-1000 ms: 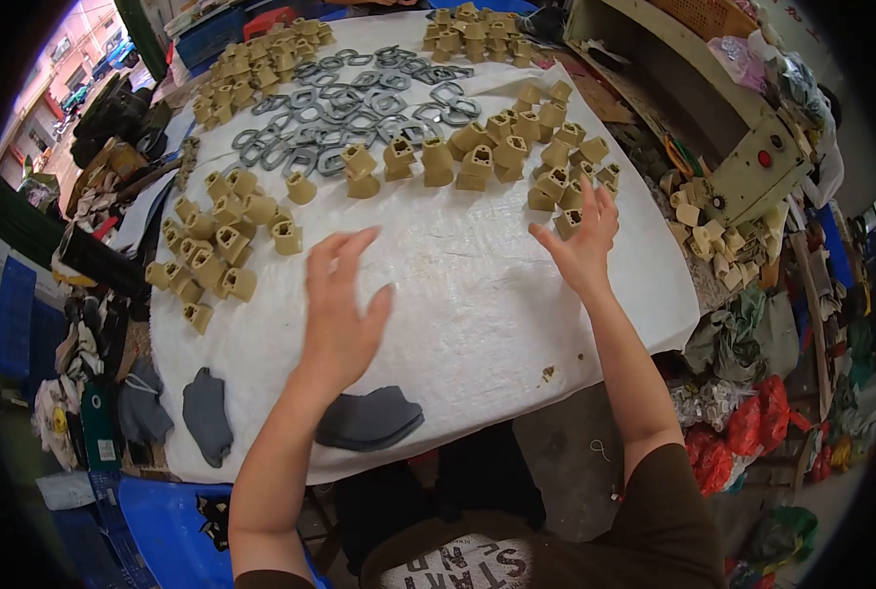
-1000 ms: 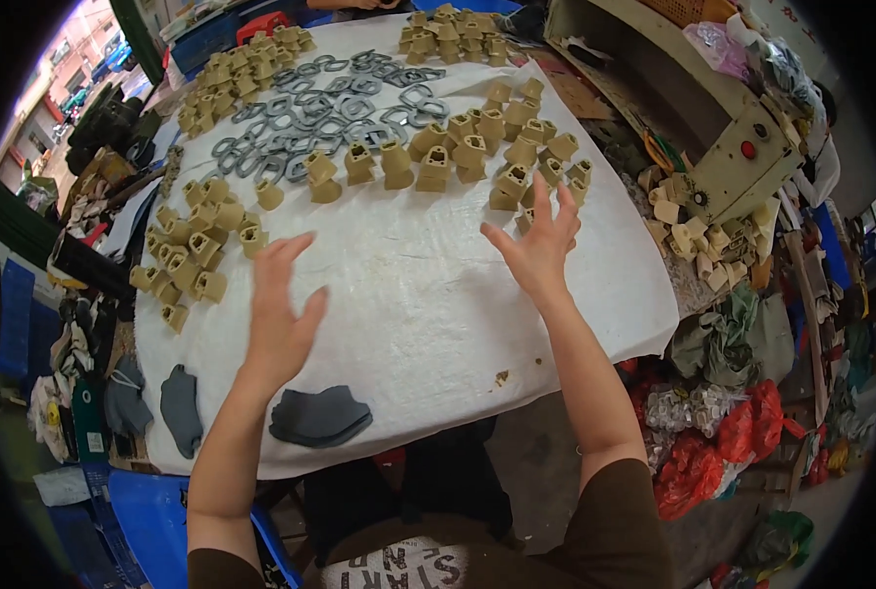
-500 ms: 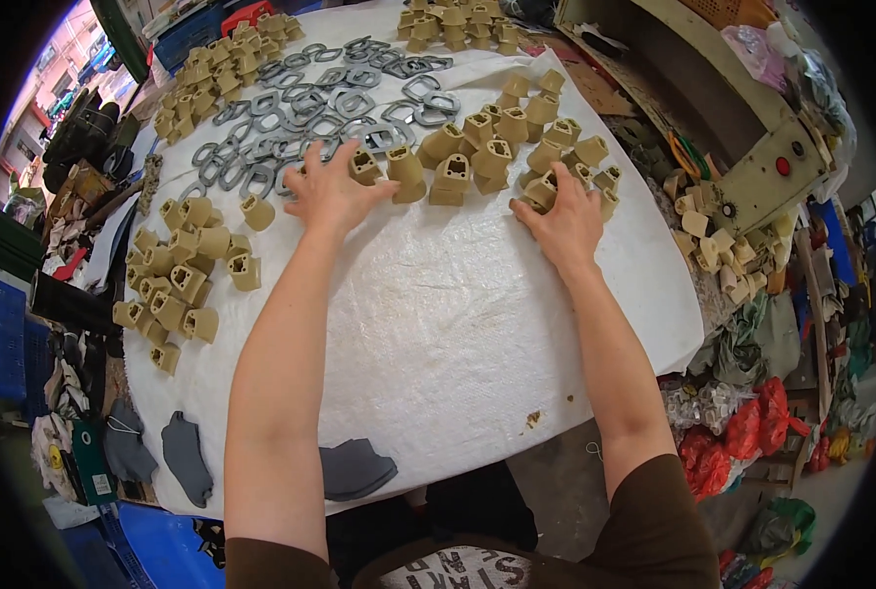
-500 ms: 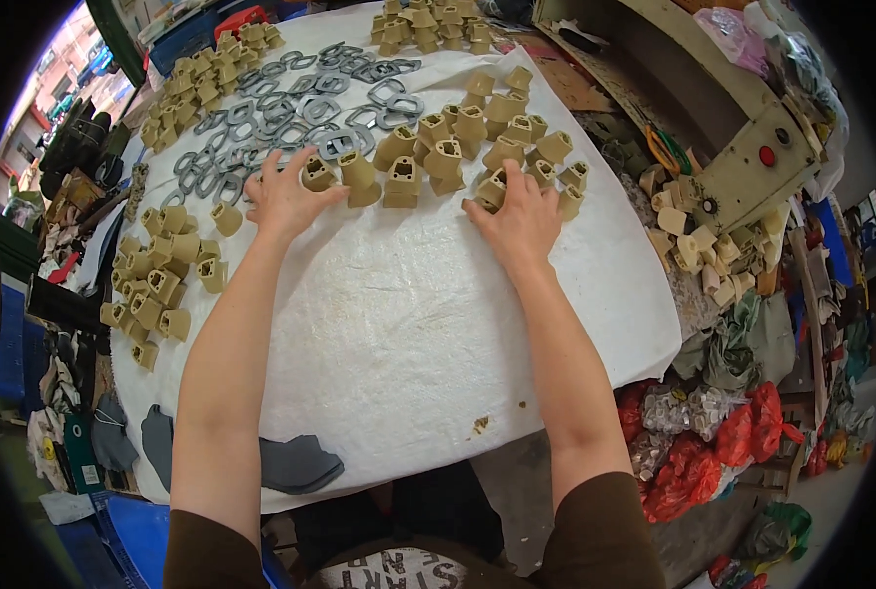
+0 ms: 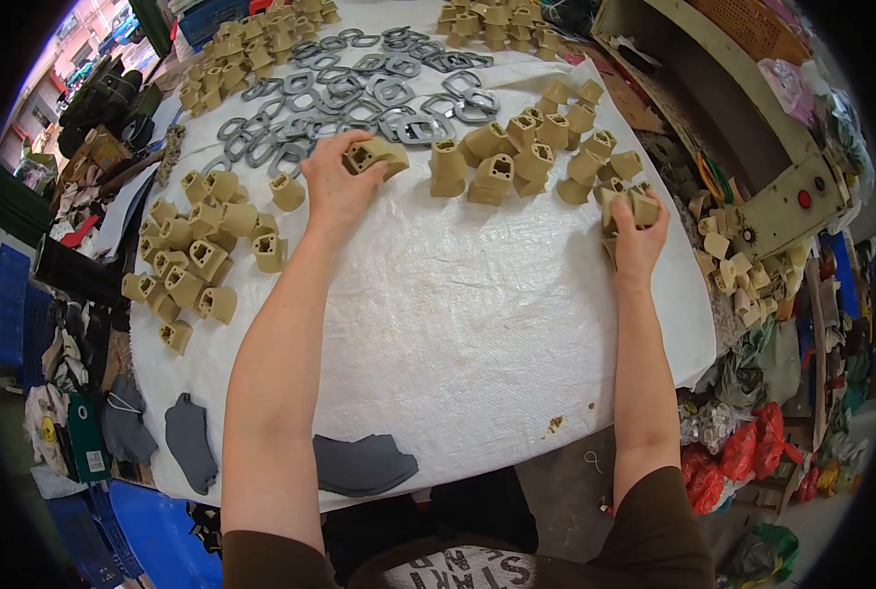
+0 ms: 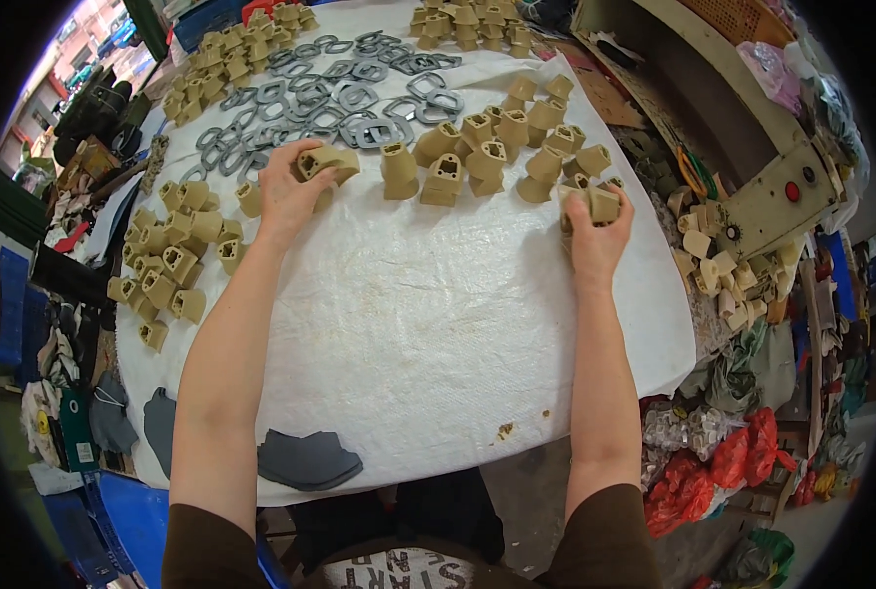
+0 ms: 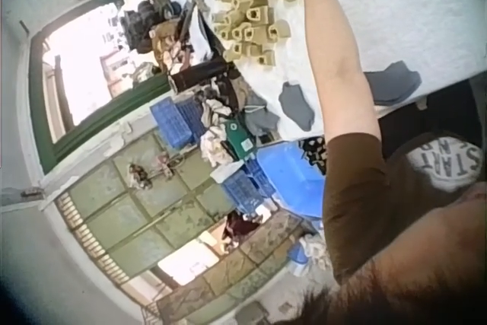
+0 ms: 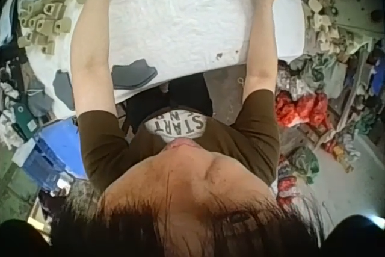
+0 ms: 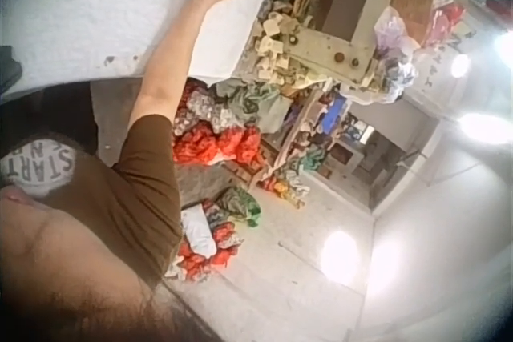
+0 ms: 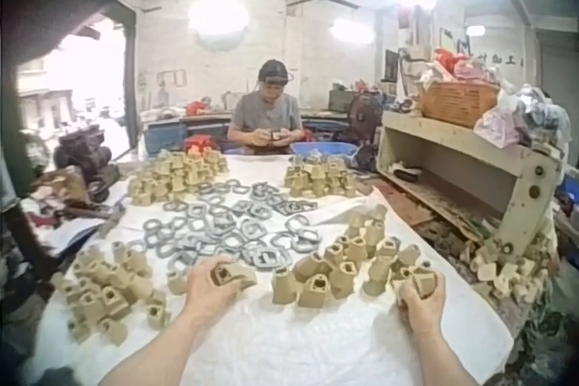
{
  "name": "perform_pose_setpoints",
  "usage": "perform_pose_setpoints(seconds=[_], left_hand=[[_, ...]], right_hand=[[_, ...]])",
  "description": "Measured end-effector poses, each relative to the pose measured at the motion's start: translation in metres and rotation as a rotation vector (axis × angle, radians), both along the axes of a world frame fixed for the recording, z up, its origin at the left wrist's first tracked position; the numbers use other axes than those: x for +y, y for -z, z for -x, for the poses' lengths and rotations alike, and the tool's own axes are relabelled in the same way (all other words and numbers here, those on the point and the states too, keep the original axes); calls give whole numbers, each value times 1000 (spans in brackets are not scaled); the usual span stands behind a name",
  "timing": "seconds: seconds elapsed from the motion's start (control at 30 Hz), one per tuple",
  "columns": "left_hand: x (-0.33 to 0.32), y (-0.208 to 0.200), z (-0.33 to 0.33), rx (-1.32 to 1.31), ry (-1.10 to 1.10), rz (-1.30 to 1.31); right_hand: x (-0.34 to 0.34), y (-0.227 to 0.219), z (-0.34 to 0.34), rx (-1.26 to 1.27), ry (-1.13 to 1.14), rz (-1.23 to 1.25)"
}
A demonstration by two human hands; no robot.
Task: The recorder is assembling small plastic and foam components, likely for a shoe heel or buckle, by pressing them together.
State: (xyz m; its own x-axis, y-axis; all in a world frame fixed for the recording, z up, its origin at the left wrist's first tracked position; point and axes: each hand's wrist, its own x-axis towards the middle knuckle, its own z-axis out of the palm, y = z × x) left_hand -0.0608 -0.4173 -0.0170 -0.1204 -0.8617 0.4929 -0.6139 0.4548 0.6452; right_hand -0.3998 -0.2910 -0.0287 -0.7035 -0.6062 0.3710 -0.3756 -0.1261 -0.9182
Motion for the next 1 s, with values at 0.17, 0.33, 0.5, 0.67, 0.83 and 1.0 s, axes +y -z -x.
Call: perform_pose_setpoints(seconds=[0.17, 0.33, 0.5, 0.67, 0.83, 1.0], left_hand=[[42, -36, -25, 605, 126, -254], [135, -64, -76, -9, 296, -273], [201, -64, -100, -328, 333, -346], [227, -57, -103, -378, 270, -289], [245, -42, -102, -355, 268, -343], [246, -51, -102, -320, 262, -447]], right_hand=[[11, 1, 21, -297, 32, 157], [39, -48, -59, -310, -363, 114], [63, -22, -175, 351, -890, 47], [90, -19, -228, 645, -1012, -17], [110, -41, -227, 1119, -1063, -250], [107, -49, -218, 960, -1255, -441]])
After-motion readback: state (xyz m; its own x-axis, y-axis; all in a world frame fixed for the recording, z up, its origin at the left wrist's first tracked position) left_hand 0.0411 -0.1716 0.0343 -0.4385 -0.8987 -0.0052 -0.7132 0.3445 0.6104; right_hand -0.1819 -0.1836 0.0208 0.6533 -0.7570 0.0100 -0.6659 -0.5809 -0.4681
